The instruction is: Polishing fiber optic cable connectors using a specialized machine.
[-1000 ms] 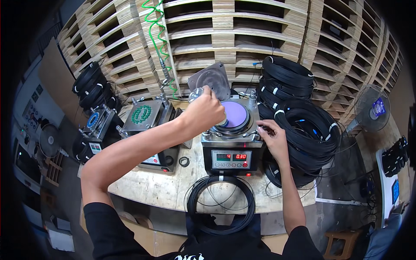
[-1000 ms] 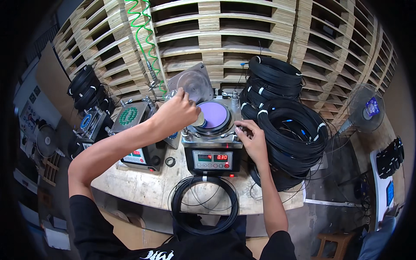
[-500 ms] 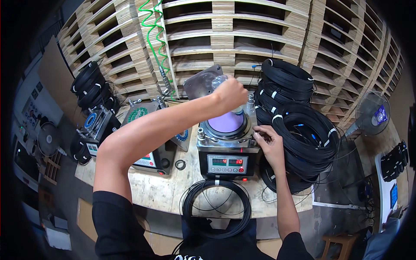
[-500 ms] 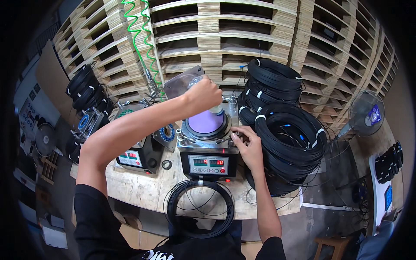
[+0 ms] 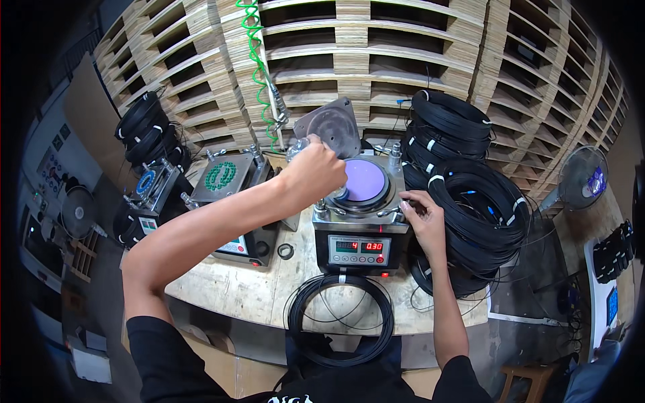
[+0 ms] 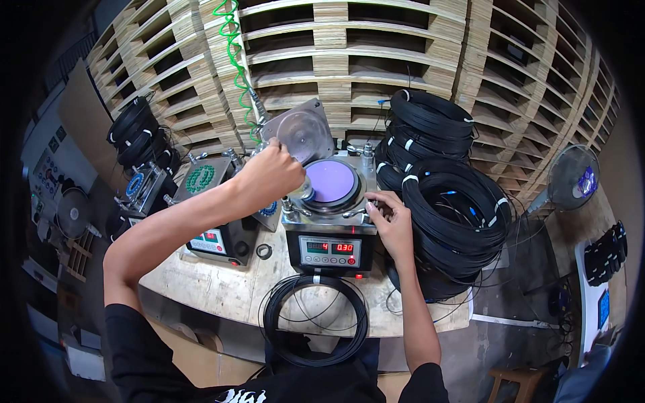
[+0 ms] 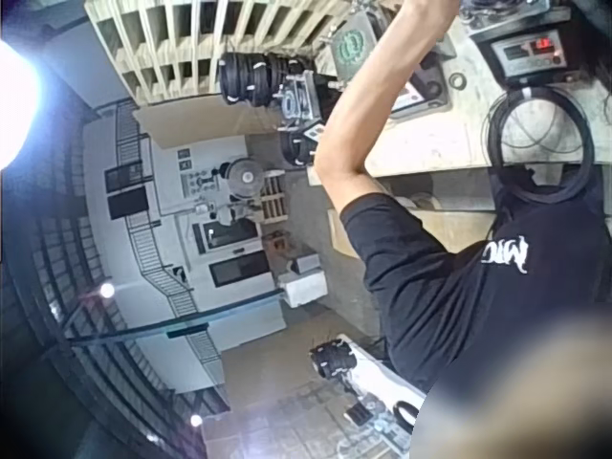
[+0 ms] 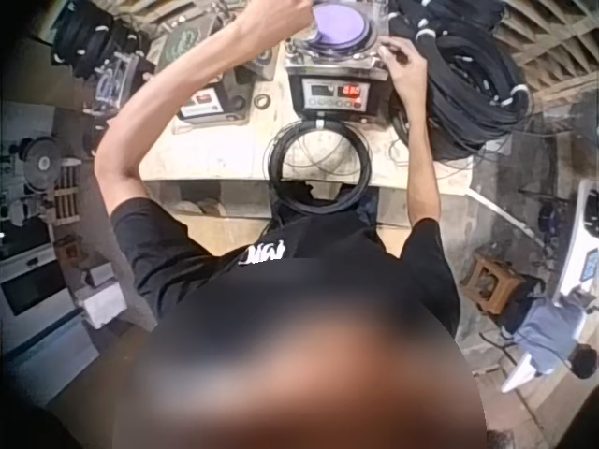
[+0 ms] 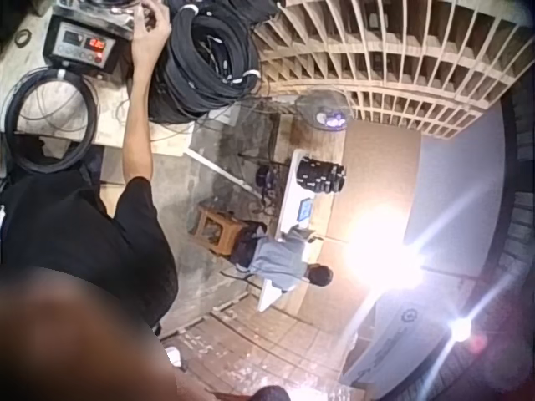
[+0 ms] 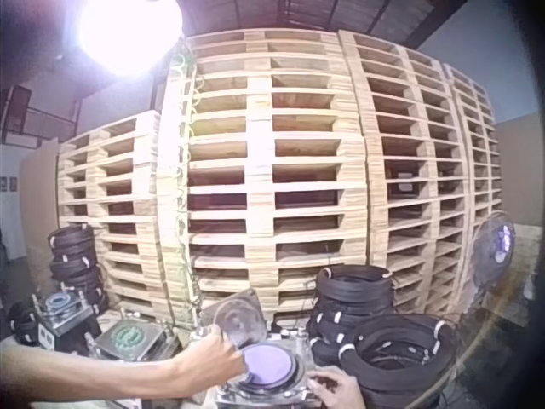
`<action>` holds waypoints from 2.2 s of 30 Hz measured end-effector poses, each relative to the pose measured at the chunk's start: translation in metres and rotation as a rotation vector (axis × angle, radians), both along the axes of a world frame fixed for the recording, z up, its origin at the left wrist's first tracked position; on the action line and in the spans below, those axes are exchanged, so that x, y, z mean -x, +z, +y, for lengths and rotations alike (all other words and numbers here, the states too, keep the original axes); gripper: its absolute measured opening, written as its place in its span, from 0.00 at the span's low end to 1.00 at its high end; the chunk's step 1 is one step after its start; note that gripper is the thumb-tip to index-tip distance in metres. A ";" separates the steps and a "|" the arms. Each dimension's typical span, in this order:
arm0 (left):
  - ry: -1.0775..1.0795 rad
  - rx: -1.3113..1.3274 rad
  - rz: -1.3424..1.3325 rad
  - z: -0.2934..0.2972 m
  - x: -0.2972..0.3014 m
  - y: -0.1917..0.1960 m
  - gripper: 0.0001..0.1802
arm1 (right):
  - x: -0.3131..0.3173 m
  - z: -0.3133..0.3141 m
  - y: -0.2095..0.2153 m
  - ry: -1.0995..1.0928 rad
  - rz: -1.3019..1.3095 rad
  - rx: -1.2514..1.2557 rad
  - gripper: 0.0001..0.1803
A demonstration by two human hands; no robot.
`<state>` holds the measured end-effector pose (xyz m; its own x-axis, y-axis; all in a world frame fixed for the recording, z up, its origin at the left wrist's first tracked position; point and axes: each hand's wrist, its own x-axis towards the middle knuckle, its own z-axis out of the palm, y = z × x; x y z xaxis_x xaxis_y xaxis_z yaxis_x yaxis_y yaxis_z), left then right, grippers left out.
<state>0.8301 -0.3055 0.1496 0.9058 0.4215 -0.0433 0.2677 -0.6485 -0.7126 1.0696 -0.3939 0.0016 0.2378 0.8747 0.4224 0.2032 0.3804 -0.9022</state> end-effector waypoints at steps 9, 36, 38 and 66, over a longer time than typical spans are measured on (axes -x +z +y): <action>-0.160 -0.027 -0.114 0.026 -0.063 -0.007 0.03 | -0.001 0.004 -0.009 0.008 0.038 -0.003 0.11; -0.060 -0.023 -0.144 0.047 -0.056 -0.008 0.03 | -0.003 0.005 -0.010 0.035 0.059 -0.003 0.12; 0.068 0.048 -0.055 0.059 -0.047 -0.006 0.06 | -0.004 0.004 -0.010 0.027 0.054 0.003 0.12; 0.457 0.889 -1.728 0.010 0.123 -0.233 0.34 | -0.007 0.006 -0.015 0.011 0.029 -0.013 0.11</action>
<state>0.7074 -0.2955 -0.0836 0.0620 0.9491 0.3090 0.4111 -0.3063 0.8586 1.0770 -0.3879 -0.0138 0.2405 0.8718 0.4268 0.1733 0.3941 -0.9026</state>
